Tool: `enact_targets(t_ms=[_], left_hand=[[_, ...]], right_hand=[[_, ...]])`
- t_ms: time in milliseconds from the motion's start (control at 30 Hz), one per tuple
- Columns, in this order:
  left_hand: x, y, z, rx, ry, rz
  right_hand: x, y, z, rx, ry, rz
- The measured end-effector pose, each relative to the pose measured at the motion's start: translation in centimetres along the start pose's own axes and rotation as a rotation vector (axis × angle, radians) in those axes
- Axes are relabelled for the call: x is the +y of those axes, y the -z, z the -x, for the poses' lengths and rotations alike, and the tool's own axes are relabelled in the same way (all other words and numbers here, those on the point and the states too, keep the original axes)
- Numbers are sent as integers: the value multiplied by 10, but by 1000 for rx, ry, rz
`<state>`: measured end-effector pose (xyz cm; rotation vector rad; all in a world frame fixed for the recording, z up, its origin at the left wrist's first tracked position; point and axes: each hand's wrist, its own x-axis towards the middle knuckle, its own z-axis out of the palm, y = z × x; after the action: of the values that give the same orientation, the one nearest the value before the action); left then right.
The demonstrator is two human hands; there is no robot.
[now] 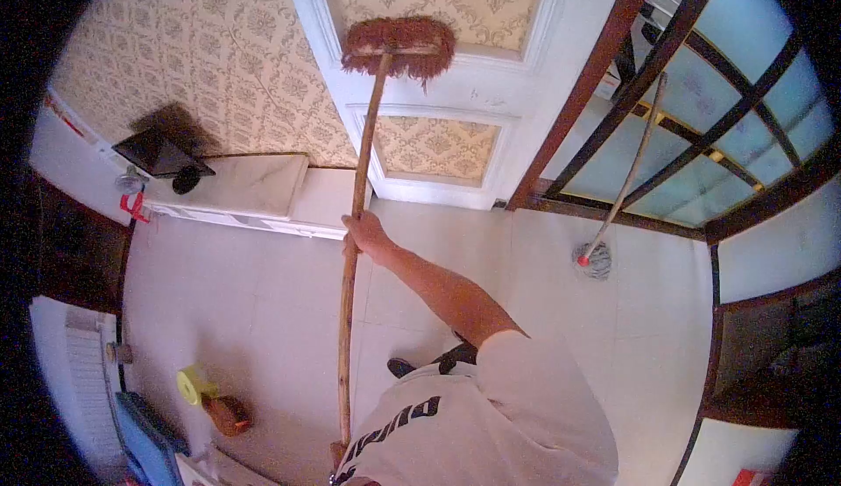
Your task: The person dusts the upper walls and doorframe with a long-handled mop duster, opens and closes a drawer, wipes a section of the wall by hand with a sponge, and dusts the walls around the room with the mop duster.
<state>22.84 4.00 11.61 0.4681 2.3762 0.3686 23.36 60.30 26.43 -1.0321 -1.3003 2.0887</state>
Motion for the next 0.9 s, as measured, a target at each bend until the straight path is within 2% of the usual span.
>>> enact_targets(t_ms=[33, 100, 167, 200, 367, 433, 467, 633, 700, 733, 833, 900], left_hand=[[-25, -21, 1, 38, -11, 64], [-7, -36, 26, 79, -6, 130], [65, -19, 67, 139, -136, -143], [40, -47, 65, 41, -15, -163], [66, -63, 110, 35, 6, -222], [76, -59, 124, 8, -20, -231], [69, -65, 127, 20, 55, -197], [90, -59, 141, 109, 125, -191], [85, -57, 139, 49, 121, -250], [93, -55, 141, 23, 164, -257], [97, -61, 147, 86, 243, -142], [88, -64, 142, 112, 220, -87]], right_hand=[[-3, 13, 11, -12, -2, 3], [-7, 44, 33, -49, -16, -3], [-9, 77, 49, -66, -56, -7], [-11, 92, 58, -52, -42, -54], [-16, 153, 97, -44, -25, -82], [-20, 154, 108, -62, -48, -69], [-25, 154, 113, -54, -40, -91], [-2, 143, 117, 23, -7, -170], [44, 136, 107, 61, 198, -67], [17, 118, 128, 98, 37, -233], [26, 101, 119, 111, 86, -248], [31, 84, 107, 130, 88, -249]])
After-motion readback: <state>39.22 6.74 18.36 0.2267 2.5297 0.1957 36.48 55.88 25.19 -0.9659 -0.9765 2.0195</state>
